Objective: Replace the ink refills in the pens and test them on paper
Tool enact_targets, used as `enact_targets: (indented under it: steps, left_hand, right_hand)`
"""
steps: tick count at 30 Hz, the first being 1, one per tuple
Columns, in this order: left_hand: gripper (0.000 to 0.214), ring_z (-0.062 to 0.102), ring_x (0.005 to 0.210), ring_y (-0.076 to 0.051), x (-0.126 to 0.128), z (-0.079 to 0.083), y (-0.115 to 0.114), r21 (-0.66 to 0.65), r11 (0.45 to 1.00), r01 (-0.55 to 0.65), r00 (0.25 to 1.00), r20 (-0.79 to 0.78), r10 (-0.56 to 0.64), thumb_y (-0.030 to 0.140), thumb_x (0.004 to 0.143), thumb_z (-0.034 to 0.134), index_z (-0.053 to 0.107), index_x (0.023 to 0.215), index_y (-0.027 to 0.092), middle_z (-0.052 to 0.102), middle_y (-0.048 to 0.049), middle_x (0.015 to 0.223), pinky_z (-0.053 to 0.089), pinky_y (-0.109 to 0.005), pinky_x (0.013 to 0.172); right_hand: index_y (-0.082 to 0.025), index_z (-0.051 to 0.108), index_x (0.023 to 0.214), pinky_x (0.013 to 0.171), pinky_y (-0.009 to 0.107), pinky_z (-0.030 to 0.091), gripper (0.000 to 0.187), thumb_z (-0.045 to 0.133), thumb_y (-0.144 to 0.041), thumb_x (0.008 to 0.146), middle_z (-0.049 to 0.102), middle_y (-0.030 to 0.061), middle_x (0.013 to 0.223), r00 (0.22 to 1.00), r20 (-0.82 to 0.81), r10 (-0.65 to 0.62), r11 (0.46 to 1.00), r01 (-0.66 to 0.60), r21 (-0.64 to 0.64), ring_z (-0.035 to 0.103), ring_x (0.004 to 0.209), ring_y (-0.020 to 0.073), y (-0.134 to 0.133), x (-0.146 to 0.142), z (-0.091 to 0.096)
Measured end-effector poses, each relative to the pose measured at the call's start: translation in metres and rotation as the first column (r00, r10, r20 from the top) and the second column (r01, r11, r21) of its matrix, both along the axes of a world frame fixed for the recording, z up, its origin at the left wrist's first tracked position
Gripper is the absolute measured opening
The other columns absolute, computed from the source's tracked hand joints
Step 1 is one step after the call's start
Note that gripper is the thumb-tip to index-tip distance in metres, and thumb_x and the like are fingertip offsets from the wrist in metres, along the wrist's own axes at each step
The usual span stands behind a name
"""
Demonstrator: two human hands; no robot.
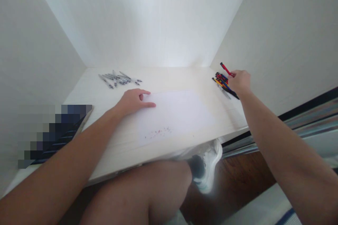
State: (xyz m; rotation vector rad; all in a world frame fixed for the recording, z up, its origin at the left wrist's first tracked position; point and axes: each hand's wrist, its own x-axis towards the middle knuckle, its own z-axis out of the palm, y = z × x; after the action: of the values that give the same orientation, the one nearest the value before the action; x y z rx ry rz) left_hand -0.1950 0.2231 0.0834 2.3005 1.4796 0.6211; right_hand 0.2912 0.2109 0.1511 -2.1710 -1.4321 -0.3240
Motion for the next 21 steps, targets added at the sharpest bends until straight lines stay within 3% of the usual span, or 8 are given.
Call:
enact_targets:
  steps: [10, 15, 18, 21]
  left_hand:
    - [0.082, 0.06, 0.073, -0.021, -0.001, -0.001, -0.002, 0.025, 1.0, -0.01, 0.991, 0.133, 0.006, 0.071, 0.063, 0.083, 0.078, 0.128, 0.02, 0.071, -0.0049, 0.087, 0.045, -0.036, 0.075]
    - [0.066, 0.059, 0.073, -0.019, -0.001, 0.003, -0.008, 0.041, 0.992, -0.123, 0.938, 0.33, 0.103, 0.069, 0.077, 0.071, 0.08, 0.117, 0.017, 0.071, -0.0057, 0.085, 0.047, -0.033, 0.074]
    - [0.051, 0.059, 0.074, -0.019, -0.001, 0.006, -0.009, 0.055, 0.978, -0.201, 0.908, 0.384, 0.165, 0.062, 0.087, 0.063, 0.081, 0.105, 0.017, 0.07, -0.0052, 0.083, 0.046, -0.033, 0.075]
    - [0.049, 0.06, 0.079, -0.021, -0.001, 0.005, -0.006, 0.056, 0.962, -0.266, 0.876, 0.431, 0.217, 0.06, 0.095, 0.054, 0.078, 0.092, 0.017, 0.07, -0.0054, 0.082, 0.046, -0.034, 0.078]
  right_hand:
    - [-0.016, 0.08, 0.11, 0.095, 0.043, 0.053, 0.024, 0.066, -0.027, 0.094, 0.077, 0.0202, 0.113, 0.968, -0.023, -0.249, 0.964, 0.245, -0.106, 0.07, 0.11, 0.0324, -0.013, 0.027, -0.031]
    - [-0.015, 0.08, 0.112, 0.094, 0.048, 0.052, 0.027, 0.065, -0.026, 0.092, 0.075, 0.0239, 0.116, 0.96, -0.016, -0.278, 0.952, 0.273, -0.139, 0.069, 0.109, 0.0347, -0.017, 0.041, -0.044]
    - [-0.013, 0.08, 0.115, 0.094, 0.051, 0.05, 0.031, 0.063, -0.026, 0.092, 0.075, 0.0264, 0.115, 0.964, -0.025, -0.265, 0.954, 0.258, -0.154, 0.068, 0.108, 0.0368, -0.018, 0.05, -0.052]
    - [-0.014, 0.079, 0.12, 0.098, 0.056, 0.047, 0.036, 0.061, -0.033, 0.095, 0.072, 0.0269, 0.123, 0.961, -0.001, -0.277, 0.955, 0.276, -0.105, 0.065, 0.116, 0.0409, -0.02, 0.052, -0.059]
